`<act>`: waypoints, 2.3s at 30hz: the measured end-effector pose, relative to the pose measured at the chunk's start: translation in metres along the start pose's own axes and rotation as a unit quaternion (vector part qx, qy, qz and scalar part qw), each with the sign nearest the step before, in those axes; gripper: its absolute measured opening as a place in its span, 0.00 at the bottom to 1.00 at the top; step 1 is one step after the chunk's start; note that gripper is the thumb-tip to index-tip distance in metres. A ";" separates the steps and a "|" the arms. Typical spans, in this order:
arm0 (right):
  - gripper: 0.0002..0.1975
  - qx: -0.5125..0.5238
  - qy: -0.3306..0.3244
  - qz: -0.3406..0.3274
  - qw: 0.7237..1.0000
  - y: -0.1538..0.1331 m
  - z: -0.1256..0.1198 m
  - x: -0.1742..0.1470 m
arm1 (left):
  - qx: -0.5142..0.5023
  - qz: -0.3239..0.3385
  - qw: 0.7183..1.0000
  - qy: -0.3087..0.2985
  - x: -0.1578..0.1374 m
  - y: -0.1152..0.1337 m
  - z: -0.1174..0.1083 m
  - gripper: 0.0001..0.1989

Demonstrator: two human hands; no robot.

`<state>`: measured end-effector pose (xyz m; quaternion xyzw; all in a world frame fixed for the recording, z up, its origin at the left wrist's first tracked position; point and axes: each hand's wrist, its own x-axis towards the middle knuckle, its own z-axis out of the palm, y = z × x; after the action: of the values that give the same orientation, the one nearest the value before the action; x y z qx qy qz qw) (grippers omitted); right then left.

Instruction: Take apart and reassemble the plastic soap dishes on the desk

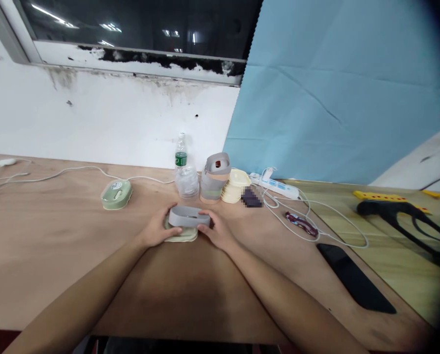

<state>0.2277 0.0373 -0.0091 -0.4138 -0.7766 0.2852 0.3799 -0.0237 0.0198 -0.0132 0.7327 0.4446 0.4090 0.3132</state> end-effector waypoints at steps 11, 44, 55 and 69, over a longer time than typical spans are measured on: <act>0.33 -0.005 0.052 -0.104 0.993 0.003 -0.004 -0.004 | -0.013 -0.065 0.984 0.163 0.008 0.004 -0.002 0.18; 0.15 -0.174 0.482 -0.042 0.858 0.027 -0.090 0.002 | 0.162 0.061 0.985 0.007 0.006 0.013 -0.005 0.17; 0.14 -0.305 0.426 -0.129 0.842 -0.029 -0.122 0.051 | 0.182 0.070 0.981 -0.016 0.006 0.010 -0.003 0.19; 0.12 -0.537 -0.007 -0.156 0.829 -0.087 -0.131 0.139 | 0.186 0.101 0.977 -0.026 0.005 0.007 -0.002 0.21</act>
<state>0.2478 0.1302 0.1778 -0.4239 -0.8641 -0.2369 0.1324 -0.0216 0.0221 -0.0047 0.8299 0.4282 0.3292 0.1400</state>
